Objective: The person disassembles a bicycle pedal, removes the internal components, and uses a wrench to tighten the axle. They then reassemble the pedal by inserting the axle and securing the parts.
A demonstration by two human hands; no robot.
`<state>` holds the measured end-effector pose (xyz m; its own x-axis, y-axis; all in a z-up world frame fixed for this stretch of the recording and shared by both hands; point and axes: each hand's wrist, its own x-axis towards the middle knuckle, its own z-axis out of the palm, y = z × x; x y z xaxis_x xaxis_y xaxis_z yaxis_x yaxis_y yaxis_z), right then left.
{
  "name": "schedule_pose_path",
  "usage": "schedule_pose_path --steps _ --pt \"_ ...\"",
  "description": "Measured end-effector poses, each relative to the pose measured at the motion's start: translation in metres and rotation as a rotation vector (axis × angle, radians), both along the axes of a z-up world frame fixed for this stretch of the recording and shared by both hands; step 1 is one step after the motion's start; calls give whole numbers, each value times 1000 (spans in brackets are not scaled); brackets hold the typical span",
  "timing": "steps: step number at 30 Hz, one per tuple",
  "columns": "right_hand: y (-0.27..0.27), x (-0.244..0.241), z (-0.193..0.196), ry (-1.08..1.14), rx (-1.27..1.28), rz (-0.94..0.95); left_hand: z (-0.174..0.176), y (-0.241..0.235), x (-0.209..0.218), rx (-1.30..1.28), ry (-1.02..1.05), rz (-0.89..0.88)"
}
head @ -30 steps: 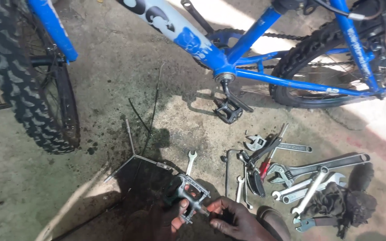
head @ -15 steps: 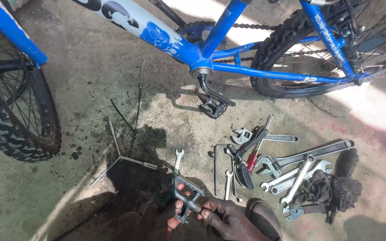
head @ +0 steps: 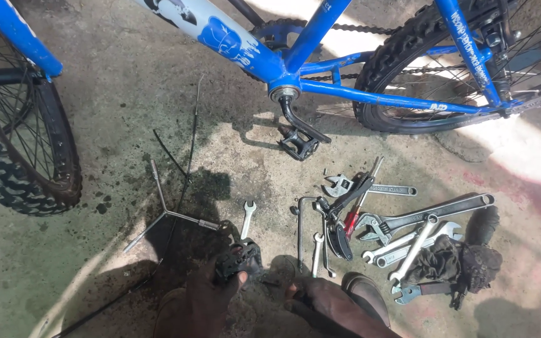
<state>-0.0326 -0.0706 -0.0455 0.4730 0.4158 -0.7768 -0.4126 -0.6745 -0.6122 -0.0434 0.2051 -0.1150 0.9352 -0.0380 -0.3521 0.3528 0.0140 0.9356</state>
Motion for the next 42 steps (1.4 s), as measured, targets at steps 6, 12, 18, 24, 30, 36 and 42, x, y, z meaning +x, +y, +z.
schedule_pose_path --steps 6,12,18,24,30,36,42 --pt "-18 -13 -54 -75 -128 28 70 -4 14 243 -131 -76" --pt "-16 -7 -43 -217 -132 -9 92 -3 22 399 -98 -164" --pt "-8 -5 -37 -250 -166 77 72 -2 15 336 -277 26" --pt "-27 -16 -53 -308 -123 181 105 19 20 767 685 -342" --pt "-40 2 -23 -361 -160 -133 65 37 -4 370 604 -12" --pt "-84 0 -39 -397 -640 -212 59 33 -4 344 570 56" --pt "-99 -9 -49 -361 -717 -304 54 37 -5 520 425 -147"
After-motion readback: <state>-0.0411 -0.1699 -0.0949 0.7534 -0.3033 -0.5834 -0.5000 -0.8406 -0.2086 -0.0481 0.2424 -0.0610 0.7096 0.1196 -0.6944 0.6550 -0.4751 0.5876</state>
